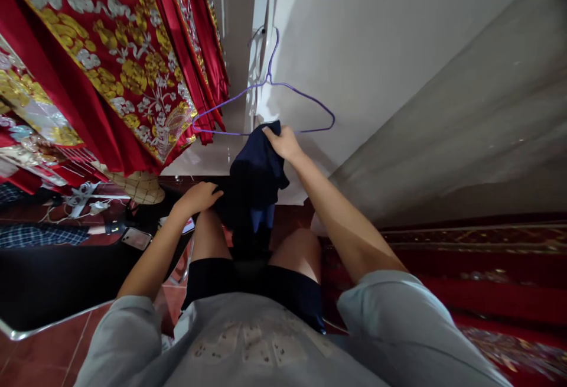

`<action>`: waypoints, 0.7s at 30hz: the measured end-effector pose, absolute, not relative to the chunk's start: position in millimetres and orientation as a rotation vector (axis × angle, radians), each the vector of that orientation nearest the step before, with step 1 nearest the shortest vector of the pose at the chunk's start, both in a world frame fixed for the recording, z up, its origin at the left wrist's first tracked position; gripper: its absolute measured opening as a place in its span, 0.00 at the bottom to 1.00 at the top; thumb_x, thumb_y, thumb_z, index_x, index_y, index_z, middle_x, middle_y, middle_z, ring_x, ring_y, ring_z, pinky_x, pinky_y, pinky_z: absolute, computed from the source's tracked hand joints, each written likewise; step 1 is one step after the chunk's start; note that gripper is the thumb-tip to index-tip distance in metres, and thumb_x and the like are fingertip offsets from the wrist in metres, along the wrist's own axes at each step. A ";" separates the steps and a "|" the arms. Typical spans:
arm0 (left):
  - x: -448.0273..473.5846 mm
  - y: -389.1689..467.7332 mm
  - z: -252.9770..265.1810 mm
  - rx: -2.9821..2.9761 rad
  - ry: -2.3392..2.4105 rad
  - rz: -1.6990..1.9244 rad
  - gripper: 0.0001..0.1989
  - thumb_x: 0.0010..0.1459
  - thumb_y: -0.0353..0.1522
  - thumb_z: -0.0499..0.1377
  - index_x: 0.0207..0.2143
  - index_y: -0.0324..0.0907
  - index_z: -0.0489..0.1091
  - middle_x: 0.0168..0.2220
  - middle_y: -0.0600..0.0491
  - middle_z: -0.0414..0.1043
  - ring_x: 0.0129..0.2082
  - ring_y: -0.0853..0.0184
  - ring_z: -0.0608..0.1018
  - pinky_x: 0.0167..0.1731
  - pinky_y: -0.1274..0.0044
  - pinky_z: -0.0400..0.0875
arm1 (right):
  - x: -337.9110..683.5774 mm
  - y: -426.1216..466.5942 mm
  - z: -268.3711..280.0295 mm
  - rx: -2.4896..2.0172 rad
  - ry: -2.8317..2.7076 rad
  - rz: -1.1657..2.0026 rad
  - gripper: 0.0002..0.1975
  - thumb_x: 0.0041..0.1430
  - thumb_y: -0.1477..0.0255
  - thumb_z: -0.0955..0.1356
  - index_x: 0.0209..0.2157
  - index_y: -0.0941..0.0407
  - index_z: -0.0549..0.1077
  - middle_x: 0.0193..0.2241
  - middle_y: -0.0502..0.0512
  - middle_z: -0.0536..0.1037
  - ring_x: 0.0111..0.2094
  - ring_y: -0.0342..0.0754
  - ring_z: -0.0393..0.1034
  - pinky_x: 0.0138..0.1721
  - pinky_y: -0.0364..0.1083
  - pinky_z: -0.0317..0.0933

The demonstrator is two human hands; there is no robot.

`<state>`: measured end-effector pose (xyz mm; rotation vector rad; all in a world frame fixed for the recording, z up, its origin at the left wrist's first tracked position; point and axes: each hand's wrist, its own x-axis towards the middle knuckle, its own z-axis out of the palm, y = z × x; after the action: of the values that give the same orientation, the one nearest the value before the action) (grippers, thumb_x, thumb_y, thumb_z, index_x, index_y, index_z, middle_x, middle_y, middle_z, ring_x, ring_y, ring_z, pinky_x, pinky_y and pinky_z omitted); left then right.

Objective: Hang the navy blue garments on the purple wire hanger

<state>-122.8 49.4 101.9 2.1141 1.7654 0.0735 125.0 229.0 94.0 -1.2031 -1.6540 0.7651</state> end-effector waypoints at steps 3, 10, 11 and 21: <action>-137.5 52.0 109.7 2.133 1.849 0.011 0.17 0.70 0.37 0.50 0.37 0.39 0.77 0.44 0.40 0.81 0.47 0.53 0.82 0.51 0.65 0.73 | 148.8 220.3 85.0 -1.313 -1.591 0.740 0.18 0.51 0.60 0.70 0.17 0.54 0.63 0.17 0.48 0.63 0.26 0.46 0.61 0.32 0.48 0.63; -139.7 101.0 142.3 2.357 1.954 0.819 0.09 0.63 0.30 0.54 0.34 0.40 0.73 0.57 0.43 0.74 0.62 0.53 0.72 0.67 0.54 0.61 | 186.6 184.1 114.0 -1.286 -1.497 0.652 0.16 0.50 0.63 0.70 0.17 0.53 0.62 0.18 0.48 0.63 0.23 0.44 0.58 0.25 0.46 0.56; -138.1 109.5 148.0 2.381 1.874 0.901 0.08 0.61 0.30 0.54 0.30 0.40 0.72 0.55 0.43 0.75 0.59 0.53 0.74 0.65 0.57 0.65 | 186.8 180.7 117.1 -1.263 -1.489 0.637 0.16 0.50 0.63 0.70 0.18 0.53 0.61 0.18 0.48 0.62 0.24 0.44 0.57 0.26 0.46 0.57; -155.4 109.8 186.3 2.486 1.688 0.946 0.08 0.56 0.32 0.58 0.24 0.42 0.70 0.48 0.42 0.79 0.50 0.52 0.79 0.57 0.60 0.71 | 182.9 173.6 120.3 -1.259 -1.505 0.559 0.20 0.50 0.63 0.72 0.17 0.52 0.58 0.17 0.48 0.57 0.25 0.45 0.56 0.33 0.48 0.64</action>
<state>-155.4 109.8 186.3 2.4860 1.6885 0.9457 182.9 173.6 120.3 -1.2587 -1.5048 0.5592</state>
